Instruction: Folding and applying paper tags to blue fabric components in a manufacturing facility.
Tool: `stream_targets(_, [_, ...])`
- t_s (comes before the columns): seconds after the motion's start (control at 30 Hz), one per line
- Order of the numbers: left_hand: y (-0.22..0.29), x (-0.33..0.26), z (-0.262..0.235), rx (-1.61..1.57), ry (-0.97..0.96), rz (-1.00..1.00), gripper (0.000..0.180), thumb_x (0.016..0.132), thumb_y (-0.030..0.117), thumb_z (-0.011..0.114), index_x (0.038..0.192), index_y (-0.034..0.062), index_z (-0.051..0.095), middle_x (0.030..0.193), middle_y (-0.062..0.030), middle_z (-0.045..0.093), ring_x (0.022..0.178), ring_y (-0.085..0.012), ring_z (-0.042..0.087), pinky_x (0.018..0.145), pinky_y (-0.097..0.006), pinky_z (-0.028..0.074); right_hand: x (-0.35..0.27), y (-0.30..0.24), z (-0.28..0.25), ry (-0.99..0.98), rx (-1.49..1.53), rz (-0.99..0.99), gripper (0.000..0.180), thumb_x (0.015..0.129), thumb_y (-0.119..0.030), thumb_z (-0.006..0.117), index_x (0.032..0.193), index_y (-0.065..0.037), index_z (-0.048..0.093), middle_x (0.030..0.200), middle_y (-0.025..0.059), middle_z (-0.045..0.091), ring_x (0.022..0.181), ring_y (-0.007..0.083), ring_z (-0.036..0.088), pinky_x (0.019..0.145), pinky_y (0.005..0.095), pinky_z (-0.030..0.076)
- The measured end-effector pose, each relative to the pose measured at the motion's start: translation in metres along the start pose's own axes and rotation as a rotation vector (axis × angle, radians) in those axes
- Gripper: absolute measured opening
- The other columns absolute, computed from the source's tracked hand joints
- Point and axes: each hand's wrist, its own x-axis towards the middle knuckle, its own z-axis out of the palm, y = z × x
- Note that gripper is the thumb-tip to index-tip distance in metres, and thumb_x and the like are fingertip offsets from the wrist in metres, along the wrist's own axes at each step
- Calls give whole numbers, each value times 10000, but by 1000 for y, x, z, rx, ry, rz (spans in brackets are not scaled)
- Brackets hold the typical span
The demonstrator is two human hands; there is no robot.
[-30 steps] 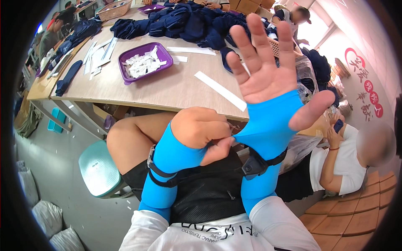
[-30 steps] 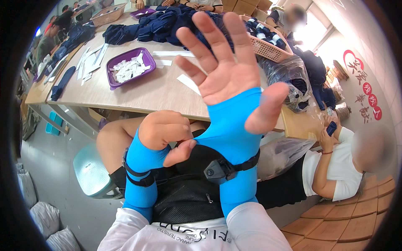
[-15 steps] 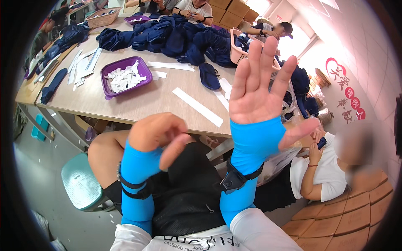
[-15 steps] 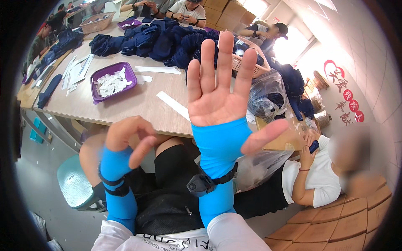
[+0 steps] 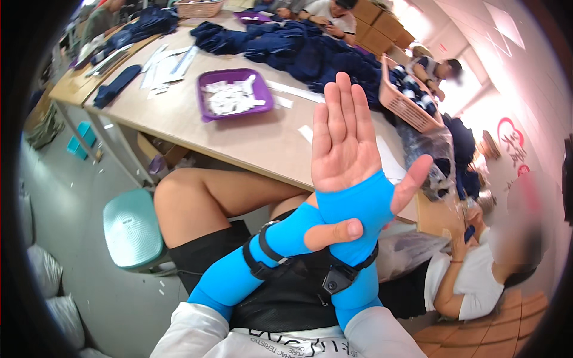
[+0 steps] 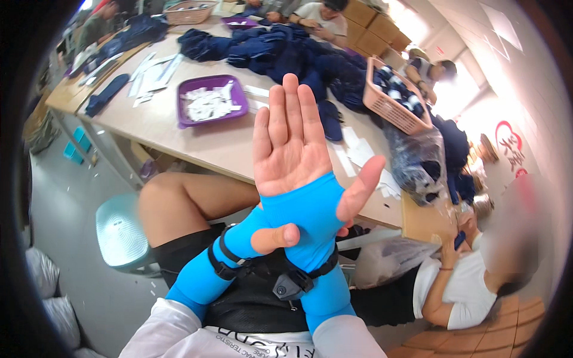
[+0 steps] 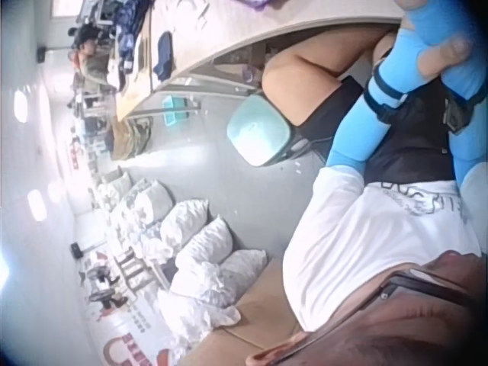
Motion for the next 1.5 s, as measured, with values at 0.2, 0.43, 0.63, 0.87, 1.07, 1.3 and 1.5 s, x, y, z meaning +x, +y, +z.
stream_targets(0.2, [23,-6,12,-67,442,140,965,890,596,729,1537,-35,388,1399,-197,584,1294,-333,591,1099,-440,487,4,26,7,-130,-120,125,1120,988,-576,572,1618,150,-3,1723,316,-110,1628,386,-68,1330,490,-19])
stream_targets(0.43, [41,-20,-36,-425,306,277,702,828,427,828,1369,80,547,1176,-149,692,1098,-283,701,992,-456,577,-1,59,-15,-641,-1135,215,946,864,-90,773,1647,28,255,1671,243,368,1548,361,376,1226,417,307])
stream_targets(0.63, [43,-20,-39,-313,168,374,901,793,696,800,1376,64,531,1101,-94,687,1030,-246,693,926,-400,582,-15,52,-1,-552,-1560,373,954,891,-161,795,1656,4,250,1608,121,516,1391,249,567,1111,339,412])
stream_targets(0.87, [61,-17,-43,-207,301,503,874,878,636,718,1438,9,476,1142,-127,656,1067,-254,669,960,-392,540,-10,58,-34,-845,-1775,-250,1004,881,-366,842,1637,16,302,1563,201,540,1346,304,587,1126,353,412])
stream_targets(1.07, [80,-24,-28,-43,608,587,684,959,413,657,1459,-13,467,1257,-161,615,1105,-270,653,1023,-405,506,-20,58,-39,-724,-1650,-213,1038,866,-457,852,1624,24,330,1573,226,518,1363,299,574,1145,369,405])
stream_targets(1.3, [88,-29,-11,93,670,522,771,956,375,631,1547,-49,375,1451,-166,526,1327,-241,540,1124,-361,423,-28,57,-20,-214,-983,123,952,949,-397,776,1630,25,261,1617,250,430,1528,351,411,1235,420,331])
stream_targets(1.5, [79,-21,-3,64,784,611,816,908,319,625,1575,-38,320,1492,-160,474,1345,-230,521,1148,-366,415,-29,59,-20,-7,-849,183,923,936,-356,794,1618,11,292,1596,266,444,1503,342,448,1231,423,357])
